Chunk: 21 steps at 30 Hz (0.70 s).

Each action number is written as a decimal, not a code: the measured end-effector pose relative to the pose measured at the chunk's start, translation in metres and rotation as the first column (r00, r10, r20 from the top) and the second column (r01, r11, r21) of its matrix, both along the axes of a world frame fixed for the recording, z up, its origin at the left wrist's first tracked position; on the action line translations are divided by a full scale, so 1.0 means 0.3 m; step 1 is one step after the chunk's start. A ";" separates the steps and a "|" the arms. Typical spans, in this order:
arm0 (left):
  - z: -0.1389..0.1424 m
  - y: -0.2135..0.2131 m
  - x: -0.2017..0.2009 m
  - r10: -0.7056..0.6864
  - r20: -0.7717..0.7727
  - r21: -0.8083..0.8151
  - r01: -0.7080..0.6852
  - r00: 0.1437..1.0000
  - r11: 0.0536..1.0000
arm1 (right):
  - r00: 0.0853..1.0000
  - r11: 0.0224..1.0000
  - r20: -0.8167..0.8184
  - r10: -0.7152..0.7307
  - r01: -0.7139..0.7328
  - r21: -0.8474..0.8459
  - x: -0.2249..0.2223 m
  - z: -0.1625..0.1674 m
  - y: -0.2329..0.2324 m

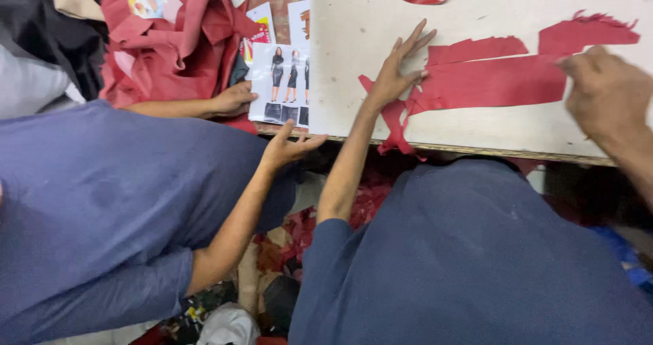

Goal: The person cuts red fabric pieces on a table using a rotary cutter, following white chalk lines. They repeatedly position, cut, and remove fabric pieces, accumulating cut pieces and scraps on the table.

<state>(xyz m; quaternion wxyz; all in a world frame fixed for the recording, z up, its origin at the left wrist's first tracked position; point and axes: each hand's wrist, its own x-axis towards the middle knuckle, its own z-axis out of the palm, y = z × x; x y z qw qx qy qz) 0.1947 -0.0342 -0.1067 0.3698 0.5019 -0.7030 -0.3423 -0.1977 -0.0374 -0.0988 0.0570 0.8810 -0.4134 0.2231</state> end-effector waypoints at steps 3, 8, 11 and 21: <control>0.018 0.108 -0.017 0.090 0.062 0.010 -0.091 0.994 0.996 | 0.978 0.971 0.155 0.138 -0.164 0.172 0.296 -0.064 0.079; 0.028 0.213 -0.089 0.040 0.125 0.176 -0.062 0.991 0.983 | 0.920 0.933 0.216 0.327 -0.351 0.077 0.531 -0.142 0.083; 0.014 0.202 -0.112 0.004 0.149 0.070 -0.015 0.989 0.997 | 0.904 0.923 0.252 0.344 -0.375 0.086 0.557 -0.149 0.076; -0.031 0.155 -0.062 -0.085 0.163 0.122 0.065 0.983 0.990 | 0.911 0.904 -0.007 0.413 -0.409 0.123 0.522 -0.140 0.044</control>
